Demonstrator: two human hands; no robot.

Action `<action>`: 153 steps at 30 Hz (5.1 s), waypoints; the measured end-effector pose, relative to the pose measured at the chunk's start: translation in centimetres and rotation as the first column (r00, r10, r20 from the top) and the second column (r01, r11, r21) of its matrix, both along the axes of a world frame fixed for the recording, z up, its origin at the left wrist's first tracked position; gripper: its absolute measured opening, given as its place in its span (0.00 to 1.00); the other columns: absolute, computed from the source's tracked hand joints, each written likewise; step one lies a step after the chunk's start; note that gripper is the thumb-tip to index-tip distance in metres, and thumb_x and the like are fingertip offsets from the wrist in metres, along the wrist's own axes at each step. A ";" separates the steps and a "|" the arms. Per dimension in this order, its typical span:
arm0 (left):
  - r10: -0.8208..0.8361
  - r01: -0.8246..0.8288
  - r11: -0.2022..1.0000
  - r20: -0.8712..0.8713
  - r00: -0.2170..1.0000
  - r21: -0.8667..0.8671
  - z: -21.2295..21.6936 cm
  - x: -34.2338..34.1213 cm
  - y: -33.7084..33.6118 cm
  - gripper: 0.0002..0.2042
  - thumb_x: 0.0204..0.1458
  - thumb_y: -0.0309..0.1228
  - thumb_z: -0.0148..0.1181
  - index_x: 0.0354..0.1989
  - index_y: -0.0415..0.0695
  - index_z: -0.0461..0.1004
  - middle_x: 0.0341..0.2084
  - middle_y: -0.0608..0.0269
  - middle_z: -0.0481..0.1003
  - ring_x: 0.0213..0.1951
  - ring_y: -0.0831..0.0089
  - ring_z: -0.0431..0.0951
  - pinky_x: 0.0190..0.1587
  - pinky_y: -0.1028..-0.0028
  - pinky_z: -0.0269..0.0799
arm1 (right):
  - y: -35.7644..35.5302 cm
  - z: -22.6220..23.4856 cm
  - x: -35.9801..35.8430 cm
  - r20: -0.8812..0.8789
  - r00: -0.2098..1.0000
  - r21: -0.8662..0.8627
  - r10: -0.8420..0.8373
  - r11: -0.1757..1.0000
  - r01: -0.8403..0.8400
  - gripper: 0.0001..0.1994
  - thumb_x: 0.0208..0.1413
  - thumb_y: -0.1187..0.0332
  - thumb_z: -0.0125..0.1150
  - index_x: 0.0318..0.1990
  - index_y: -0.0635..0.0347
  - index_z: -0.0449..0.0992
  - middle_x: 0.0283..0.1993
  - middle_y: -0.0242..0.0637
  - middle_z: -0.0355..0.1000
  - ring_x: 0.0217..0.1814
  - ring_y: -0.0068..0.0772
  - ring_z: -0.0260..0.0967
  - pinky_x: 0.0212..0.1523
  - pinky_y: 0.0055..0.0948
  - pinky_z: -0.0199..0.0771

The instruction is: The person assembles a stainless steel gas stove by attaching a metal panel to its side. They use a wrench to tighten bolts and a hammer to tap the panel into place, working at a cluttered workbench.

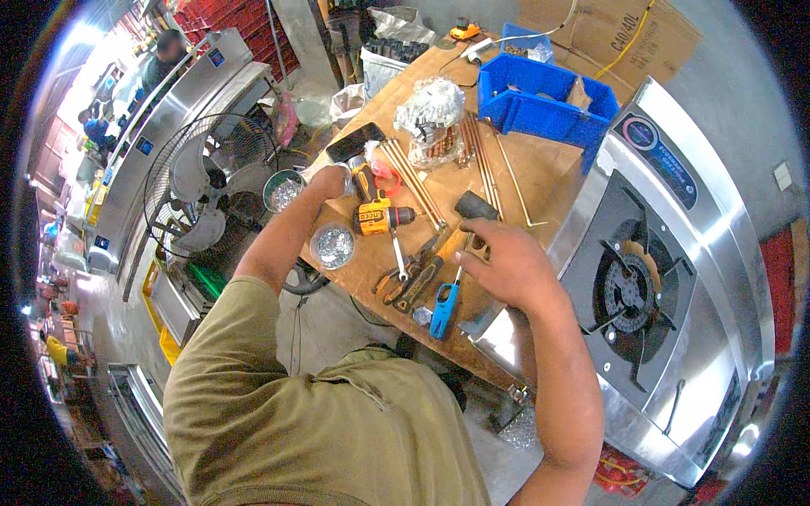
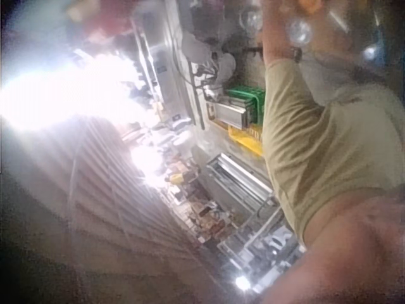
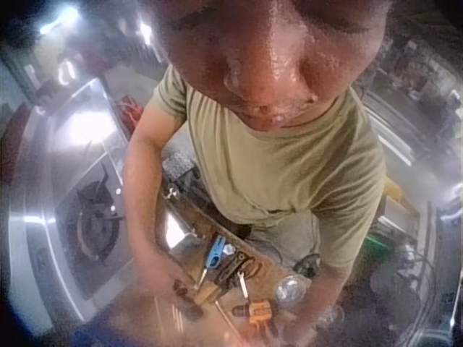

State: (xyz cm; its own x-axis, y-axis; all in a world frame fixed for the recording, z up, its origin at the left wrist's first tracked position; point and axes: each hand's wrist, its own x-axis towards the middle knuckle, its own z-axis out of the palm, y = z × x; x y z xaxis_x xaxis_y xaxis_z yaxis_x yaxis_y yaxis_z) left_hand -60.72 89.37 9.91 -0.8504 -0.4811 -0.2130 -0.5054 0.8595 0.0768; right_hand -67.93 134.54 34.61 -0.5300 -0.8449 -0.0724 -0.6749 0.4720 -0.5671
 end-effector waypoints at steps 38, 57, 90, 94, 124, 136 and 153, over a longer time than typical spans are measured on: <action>-0.123 0.138 0.985 0.140 0.983 -0.105 2.2 2.1 4.0 0.10 0.46 0.29 0.59 0.35 0.40 0.82 0.40 0.48 0.81 0.43 0.54 0.82 0.44 0.58 0.78 | -0.2 0.4 -0.2 0.086 0.996 -0.023 -0.019 1.000 0.021 0.23 0.51 0.60 0.66 0.52 0.63 0.76 0.49 0.53 0.75 0.51 0.53 0.74 0.53 0.42 0.72; 0.009 0.022 0.964 0.114 0.993 -0.265 0.1 1.7 3.6 0.11 0.54 0.29 0.53 0.37 0.44 0.83 0.39 0.52 0.82 0.42 0.58 0.83 0.41 0.60 0.80 | -0.3 0.2 -0.3 0.064 0.998 -0.026 -0.023 0.999 0.025 0.21 0.52 0.61 0.67 0.52 0.60 0.76 0.40 0.45 0.77 0.41 0.42 0.76 0.46 0.36 0.74; 0.134 -0.106 0.969 0.115 0.984 -0.224 0.0 1.5 4.5 0.13 0.58 0.29 0.50 0.41 0.44 0.83 0.44 0.54 0.80 0.47 0.58 0.81 0.45 0.61 0.79 | 0.3 0.2 -0.2 0.048 0.999 -0.005 0.006 1.000 -0.006 0.23 0.52 0.57 0.64 0.53 0.61 0.76 0.49 0.53 0.75 0.52 0.54 0.73 0.55 0.43 0.71; 0.077 -0.043 0.958 0.110 0.991 -0.282 -0.4 1.7 4.3 0.12 0.57 0.29 0.51 0.40 0.44 0.83 0.41 0.54 0.81 0.44 0.58 0.82 0.44 0.61 0.80 | 0.4 0.1 -0.1 0.038 0.999 -0.001 0.012 1.000 -0.012 0.23 0.52 0.57 0.64 0.53 0.60 0.75 0.47 0.52 0.76 0.51 0.53 0.73 0.54 0.43 0.71; -0.055 0.041 0.940 -0.034 0.998 -0.340 4.6 3.9 3.4 0.10 0.46 0.34 0.60 0.32 0.42 0.81 0.34 0.48 0.81 0.39 0.55 0.83 0.42 0.59 0.79 | 0.5 -0.2 -0.2 -0.065 0.997 -0.042 0.036 0.998 -0.039 0.24 0.51 0.54 0.63 0.53 0.56 0.76 0.45 0.49 0.77 0.50 0.52 0.74 0.51 0.46 0.73; -0.443 0.826 0.538 -0.779 0.445 0.166 32.2 -1.9 36.8 0.07 0.45 0.25 0.65 0.32 0.35 0.79 0.25 0.59 0.79 0.29 0.74 0.78 0.34 0.73 0.73 | -2.0 -3.0 -0.8 -0.192 0.978 -0.193 0.082 0.974 -0.120 0.17 0.42 0.60 0.65 0.38 0.63 0.82 0.41 0.49 0.79 0.41 0.49 0.78 0.43 0.46 0.76; -0.898 0.981 0.150 -0.399 0.186 0.120 27.5 -16.1 81.4 0.15 0.53 0.37 0.57 0.42 0.40 0.81 0.39 0.48 0.80 0.44 0.51 0.79 0.50 0.61 0.73 | 3.9 -2.3 1.8 -0.096 0.986 -0.215 0.136 0.964 -0.154 0.16 0.44 0.65 0.67 0.42 0.57 0.81 0.44 0.46 0.79 0.46 0.47 0.76 0.47 0.44 0.74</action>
State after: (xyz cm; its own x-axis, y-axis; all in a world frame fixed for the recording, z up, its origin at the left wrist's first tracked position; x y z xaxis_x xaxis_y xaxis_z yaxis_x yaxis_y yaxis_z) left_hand -76.85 170.75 37.45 -0.6204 0.7793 0.0883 0.7455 0.5511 0.3748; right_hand -66.08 138.44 32.31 -0.3976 -0.9032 0.1620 -0.7739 0.2351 -0.5881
